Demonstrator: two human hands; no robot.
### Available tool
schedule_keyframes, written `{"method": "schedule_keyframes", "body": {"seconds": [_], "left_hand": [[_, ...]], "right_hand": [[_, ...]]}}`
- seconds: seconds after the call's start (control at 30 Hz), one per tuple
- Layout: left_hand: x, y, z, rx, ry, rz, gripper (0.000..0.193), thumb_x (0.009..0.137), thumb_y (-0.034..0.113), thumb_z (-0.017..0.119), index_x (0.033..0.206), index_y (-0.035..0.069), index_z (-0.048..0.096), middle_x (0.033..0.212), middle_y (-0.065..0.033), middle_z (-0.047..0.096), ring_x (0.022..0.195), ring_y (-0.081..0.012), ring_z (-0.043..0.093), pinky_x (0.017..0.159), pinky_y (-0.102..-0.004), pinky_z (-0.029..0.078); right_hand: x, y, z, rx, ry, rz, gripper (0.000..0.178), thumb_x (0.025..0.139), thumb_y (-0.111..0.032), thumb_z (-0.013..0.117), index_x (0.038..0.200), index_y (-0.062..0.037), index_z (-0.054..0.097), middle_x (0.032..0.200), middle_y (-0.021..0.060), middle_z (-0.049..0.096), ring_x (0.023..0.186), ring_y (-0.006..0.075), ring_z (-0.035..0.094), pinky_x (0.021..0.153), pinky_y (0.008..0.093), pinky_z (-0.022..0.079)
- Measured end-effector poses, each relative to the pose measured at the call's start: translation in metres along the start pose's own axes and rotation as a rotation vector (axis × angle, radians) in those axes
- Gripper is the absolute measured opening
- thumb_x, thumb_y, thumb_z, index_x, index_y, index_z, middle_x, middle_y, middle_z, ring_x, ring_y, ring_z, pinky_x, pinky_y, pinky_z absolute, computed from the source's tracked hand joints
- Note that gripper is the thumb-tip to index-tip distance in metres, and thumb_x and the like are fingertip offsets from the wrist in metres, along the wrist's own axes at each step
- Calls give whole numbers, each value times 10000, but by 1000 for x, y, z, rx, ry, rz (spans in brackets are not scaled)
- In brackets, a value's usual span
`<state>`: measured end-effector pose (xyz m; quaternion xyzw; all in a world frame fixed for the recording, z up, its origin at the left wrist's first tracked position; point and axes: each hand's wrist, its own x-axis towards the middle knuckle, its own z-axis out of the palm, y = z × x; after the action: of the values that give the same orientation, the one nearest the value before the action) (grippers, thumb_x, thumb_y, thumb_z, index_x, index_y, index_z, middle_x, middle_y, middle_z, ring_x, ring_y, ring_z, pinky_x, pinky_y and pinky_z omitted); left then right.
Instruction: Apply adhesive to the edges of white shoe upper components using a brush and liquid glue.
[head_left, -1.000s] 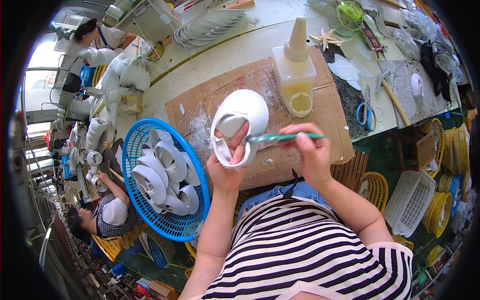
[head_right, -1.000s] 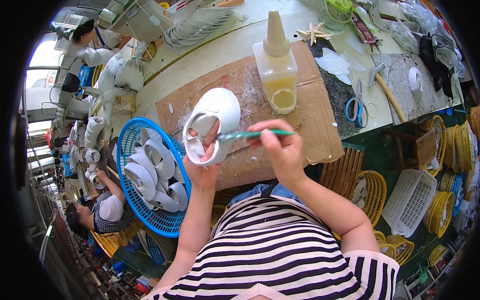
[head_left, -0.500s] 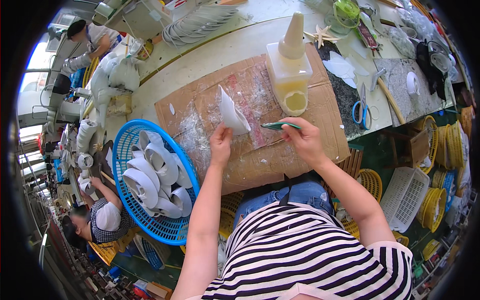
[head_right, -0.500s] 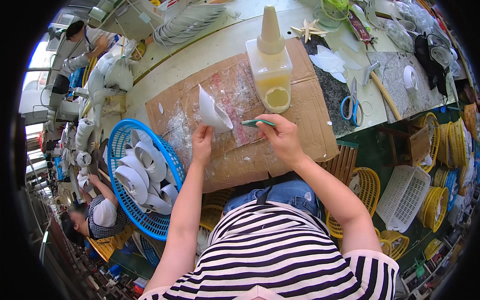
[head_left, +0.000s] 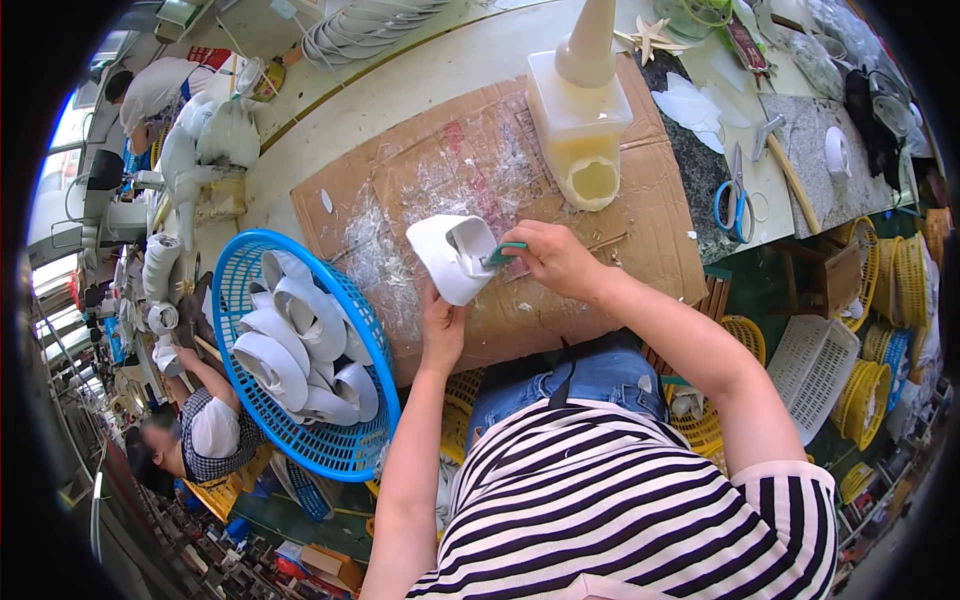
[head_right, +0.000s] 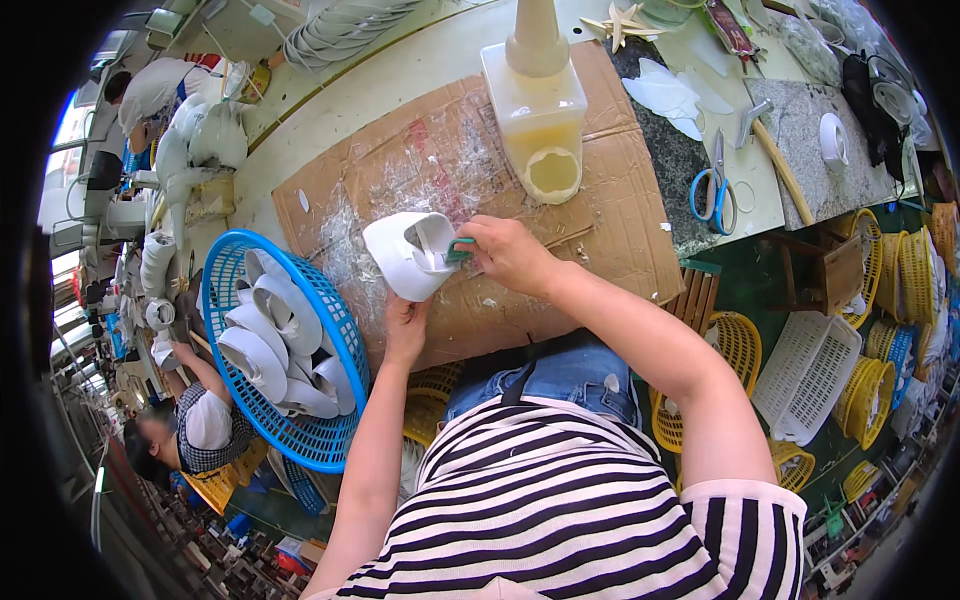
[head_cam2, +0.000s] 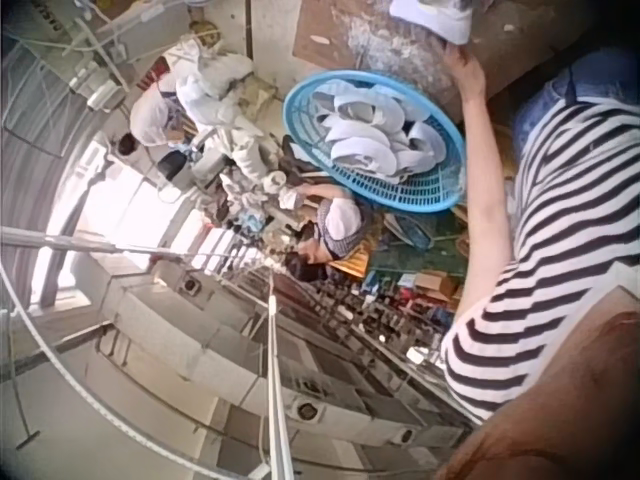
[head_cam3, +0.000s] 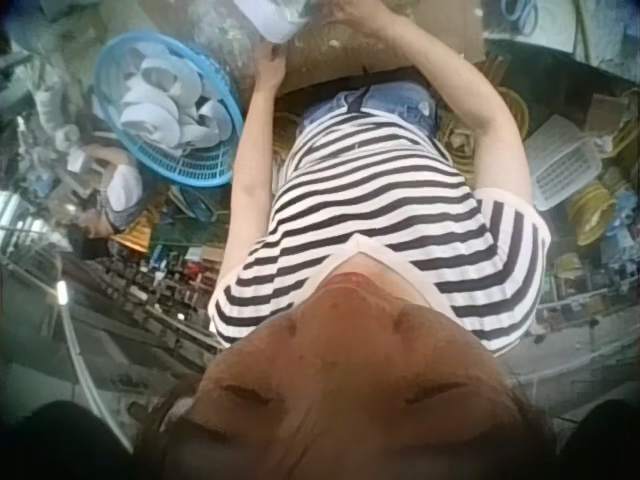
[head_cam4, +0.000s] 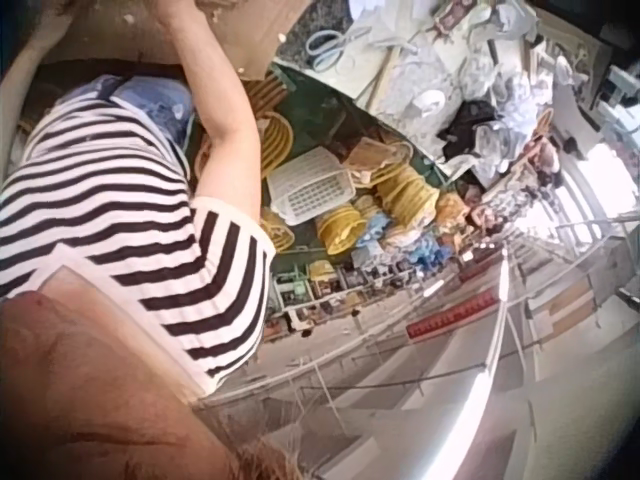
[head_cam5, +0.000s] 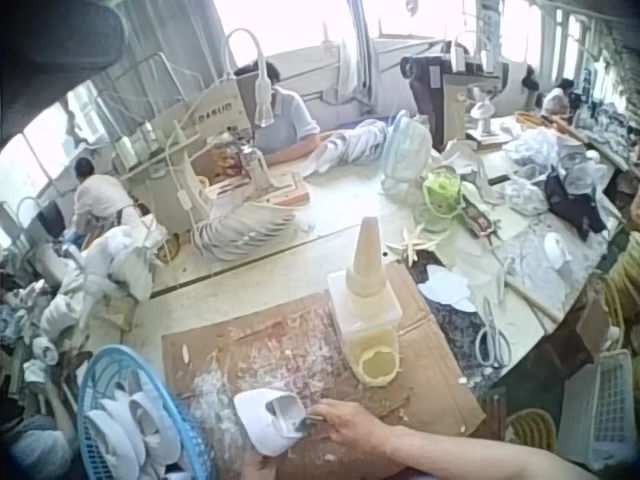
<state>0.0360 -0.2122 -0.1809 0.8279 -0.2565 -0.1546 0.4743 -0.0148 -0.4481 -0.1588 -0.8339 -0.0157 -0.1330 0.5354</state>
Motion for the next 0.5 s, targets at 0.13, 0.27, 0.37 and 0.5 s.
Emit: {"method": "schedule_keyframes", "body": {"seconds": [0.13,0.27,0.37,0.5], "left_hand": [[-5,-4,2,50,-4,-6,302,759,-73,590,1025,62,644,1056,-114,546,973,-285,539,850,-335,428],[-10,8,-4,232,-139,59,302,715,-90,570,966,53,658,1025,-120,553,952,-303,542,832,-357,445],[-19,24,0,75,-96,-100,256,737,9,638,992,15,632,1011,-125,572,963,-291,558,827,-335,451],[-35,6,-1,-337,-71,-486,229,844,-18,525,1062,-24,596,1038,-90,597,976,-159,570,808,-253,437]], "right_hand": [[5,-5,-3,90,89,44,139,837,-24,590,976,-31,597,795,124,583,670,251,600,599,337,474],[-11,-2,1,76,-52,82,142,808,-17,600,951,-23,595,802,143,582,705,299,593,607,352,474],[-15,-6,-2,229,-3,228,169,793,0,592,960,-25,595,809,153,581,757,340,594,634,371,481],[-24,0,0,115,85,102,211,787,19,570,993,-23,589,829,153,574,773,357,589,652,387,486]]}}
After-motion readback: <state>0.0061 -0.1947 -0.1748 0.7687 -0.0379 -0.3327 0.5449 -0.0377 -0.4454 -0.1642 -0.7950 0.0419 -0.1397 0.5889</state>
